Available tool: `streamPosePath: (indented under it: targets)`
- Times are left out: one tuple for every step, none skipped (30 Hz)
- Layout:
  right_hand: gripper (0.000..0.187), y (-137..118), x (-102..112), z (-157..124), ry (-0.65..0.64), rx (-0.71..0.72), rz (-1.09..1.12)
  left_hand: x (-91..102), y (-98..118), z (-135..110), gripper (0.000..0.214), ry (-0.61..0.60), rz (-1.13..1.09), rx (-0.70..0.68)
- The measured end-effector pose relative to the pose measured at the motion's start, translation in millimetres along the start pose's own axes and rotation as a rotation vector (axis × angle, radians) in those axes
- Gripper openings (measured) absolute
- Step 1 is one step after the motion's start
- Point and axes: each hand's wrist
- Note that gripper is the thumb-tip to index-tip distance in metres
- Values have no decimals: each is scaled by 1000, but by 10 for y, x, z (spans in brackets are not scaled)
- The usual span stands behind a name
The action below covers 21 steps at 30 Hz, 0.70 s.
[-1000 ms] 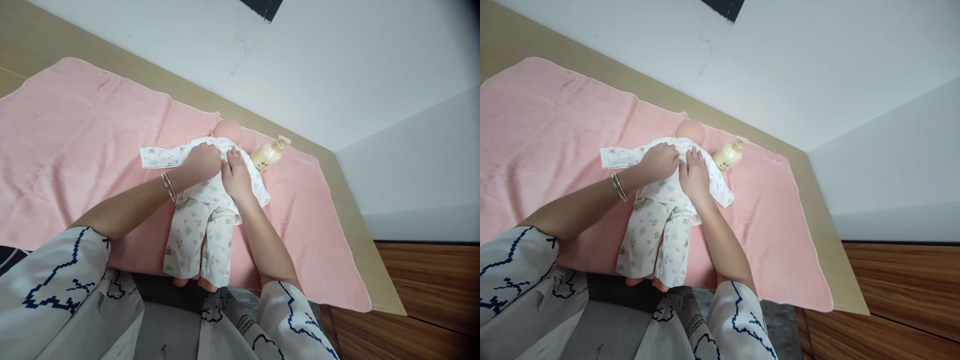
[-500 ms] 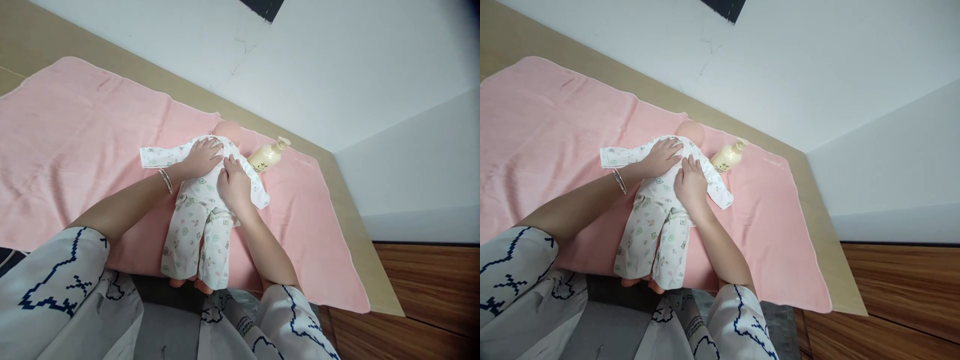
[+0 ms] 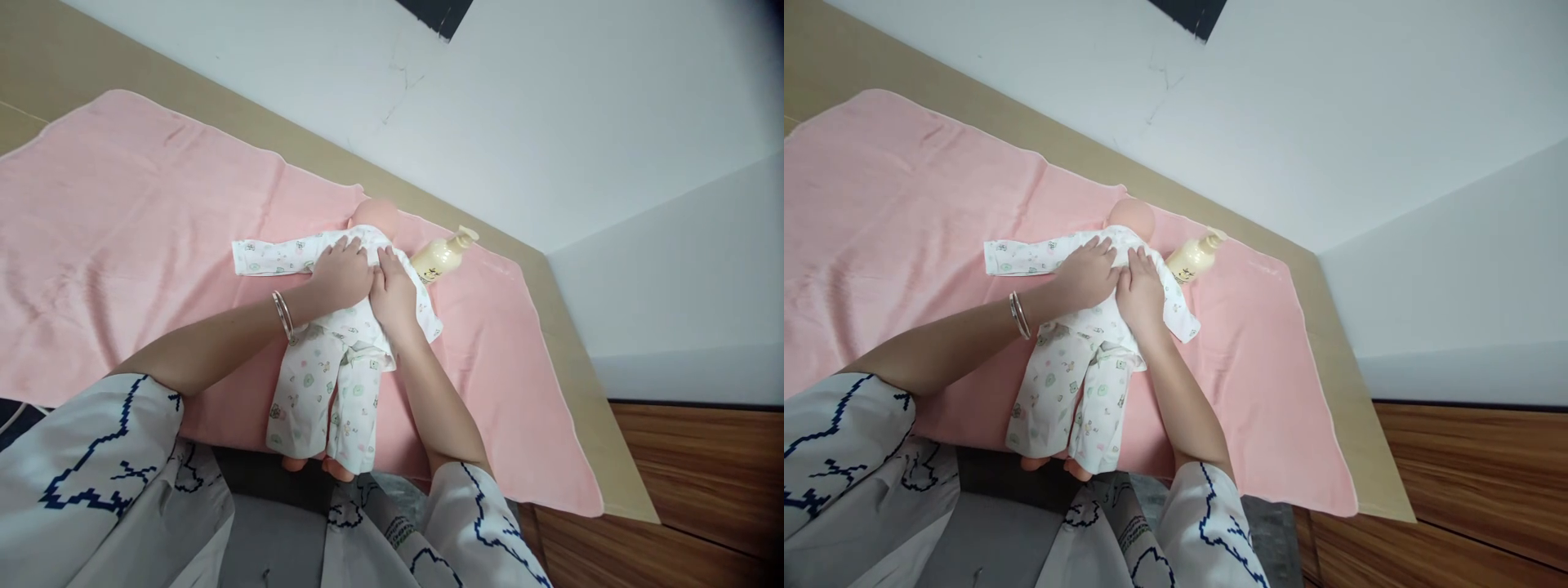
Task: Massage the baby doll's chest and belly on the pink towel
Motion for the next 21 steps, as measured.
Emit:
streamPosePath:
  targets:
    - [54,-69,12,-91,17,-13,-27,-10,-87,32,48,2,-8,29]
    - [52,-131,24,-175,25,-16,-50,-16,-169,61,51,3,-23,50]
    - [51,-179,34,-242,29,-16,-68,-17,-237,85,54,0,-38,60]
    - [51,-208,41,-284,29,-15,-78,-13,-282,100,55,-3,-52,60]
    - [51,-217,44,-296,29,-19,-76,-5,-298,105,55,-7,-58,58]
    - [51,-204,42,-276,33,-29,-66,5,-283,101,54,-11,-52,57]
    - [51,-171,34,-227,35,-42,-48,14,-241,89,54,-14,-35,62]
    - [52,-123,21,-156,28,-47,-27,19,-179,71,53,-17,-10,73]
    - [54,-65,2,-71,14,-44,-2,19,-105,48,53,-19,15,85]
    - [55,-3,-19,17,-4,-34,23,12,-29,25,52,-19,40,92]
    - [57,57,-43,99,-25,-15,43,-2,41,2,52,-17,64,91]
    - [59,111,-68,167,-40,2,59,-19,100,-18,52,-12,90,84]
    - [59,154,-90,218,-47,17,69,-37,146,-35,52,-7,114,74]
    - [60,186,-108,250,-45,28,72,-50,179,-50,52,-5,133,65]
    - [61,209,-120,266,-39,34,70,-54,203,-63,52,-7,146,62]
    - [62,228,-124,273,-35,41,62,-46,222,-76,53,-18,151,63]
    - [63,246,-118,275,-36,52,54,-26,241,-91,52,-33,148,66]
    - [64,267,-102,280,-45,68,49,5,260,-108,52,-52,139,65]
    - [65,295,-78,292,-67,88,48,41,282,-127,51,-68,131,53]
    - [66,329,-48,312,-95,108,54,79,303,-147,50,-79,125,24]
    - [66,367,-15,341,-124,124,66,111,319,-163,48,-81,122,-20]
Point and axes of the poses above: each hand's wrist, its own z-axis towards the middle knuckle, its own x-axis out of the back of the hand, y = z × x, and after that the axes turned 14 degrees about -x, right-handed
